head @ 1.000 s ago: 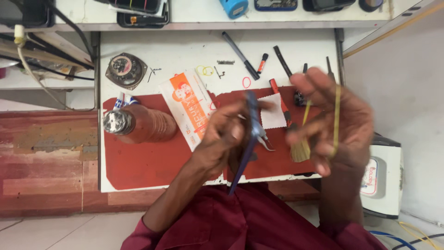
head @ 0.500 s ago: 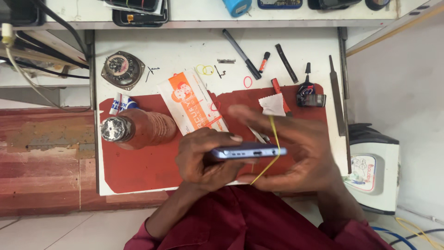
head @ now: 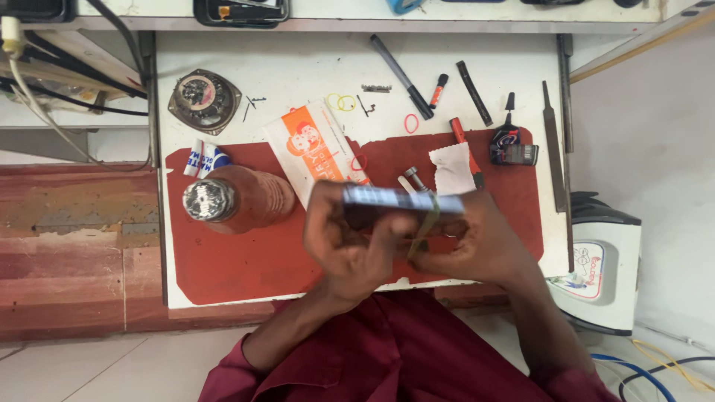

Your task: The person wipes the screen and back of a blue smartphone with a white cloth. They then pick up a yellow rubber band and wrap it around the phone, followed by a red rubber band, securing both around the device.

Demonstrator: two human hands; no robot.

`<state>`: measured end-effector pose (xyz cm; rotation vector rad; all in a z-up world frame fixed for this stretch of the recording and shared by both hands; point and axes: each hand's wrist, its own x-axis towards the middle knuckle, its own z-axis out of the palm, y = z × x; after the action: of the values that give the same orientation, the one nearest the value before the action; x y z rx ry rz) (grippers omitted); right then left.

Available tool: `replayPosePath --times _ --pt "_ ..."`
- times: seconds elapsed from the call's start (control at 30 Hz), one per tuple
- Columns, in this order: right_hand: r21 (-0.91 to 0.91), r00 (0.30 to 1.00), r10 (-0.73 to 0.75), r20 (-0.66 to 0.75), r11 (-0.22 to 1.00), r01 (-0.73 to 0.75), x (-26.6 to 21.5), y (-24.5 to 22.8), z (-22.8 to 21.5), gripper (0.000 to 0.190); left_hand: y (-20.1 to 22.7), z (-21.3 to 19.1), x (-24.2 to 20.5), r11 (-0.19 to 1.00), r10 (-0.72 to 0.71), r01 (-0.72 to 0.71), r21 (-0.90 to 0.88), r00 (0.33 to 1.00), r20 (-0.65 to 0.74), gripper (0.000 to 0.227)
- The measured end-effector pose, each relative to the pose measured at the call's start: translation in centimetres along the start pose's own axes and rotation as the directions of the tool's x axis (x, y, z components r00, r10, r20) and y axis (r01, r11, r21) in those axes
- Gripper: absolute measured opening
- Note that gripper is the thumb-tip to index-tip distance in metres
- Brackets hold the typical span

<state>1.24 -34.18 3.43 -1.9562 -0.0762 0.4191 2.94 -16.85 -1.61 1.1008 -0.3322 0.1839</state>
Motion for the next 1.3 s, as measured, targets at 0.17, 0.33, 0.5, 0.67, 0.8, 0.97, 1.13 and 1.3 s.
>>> replayPosePath --times 0.17,0.33,0.5,0.67,0.8,0.97,1.13,1.3 --pt "0.282 0.984 0.164 -0.065 0.949 -0.139 -1.4 3.3 1.8 0.022 0.1 1.5 2.1 0.990 -0.140 0.136 -0.034 0.979 -0.152 0.028" --pt "0.385 0.998 0.064 -0.019 0.922 -0.052 -2.3 5.2 1.7 0.030 0.3 1.8 3.6 0.964 -0.264 0.251 -0.081 0.937 -0.229 0.025" --pt "0.532 0.997 0.010 -0.081 0.846 0.034 -1.6 5.2 2.2 0.042 0.7 1.5 4.3 0.970 -0.244 0.235 -0.065 0.940 -0.237 0.025" --pt "0.726 0.941 0.057 -0.334 0.652 0.219 -0.2 4.9 2.9 0.030 0.8 1.1 4.5 0.980 -0.200 0.189 -0.067 0.947 -0.249 0.024" --pt "0.536 0.855 0.011 -0.518 0.783 0.315 -0.9 5.1 3.7 0.029 -0.7 0.4 3.6 0.969 -0.239 0.212 -0.128 0.937 -0.256 0.025" --pt "0.338 0.923 -0.181 -0.340 0.892 0.299 -1.6 5.6 3.9 0.054 -0.3 0.6 4.0 0.982 -0.149 0.117 -0.146 0.961 -0.232 0.026" --pt "0.796 0.972 0.067 -0.223 0.589 0.142 -2.2 5.2 3.1 0.055 2.8 -1.6 5.0 0.879 0.400 -0.475 -0.028 0.705 0.586 0.011" --pt "0.843 0.970 0.080 -0.232 0.514 0.159 -3.5 3.5 1.8 0.053 1.9 -2.5 2.1 0.461 0.682 -0.887 -0.035 0.329 0.654 0.012"
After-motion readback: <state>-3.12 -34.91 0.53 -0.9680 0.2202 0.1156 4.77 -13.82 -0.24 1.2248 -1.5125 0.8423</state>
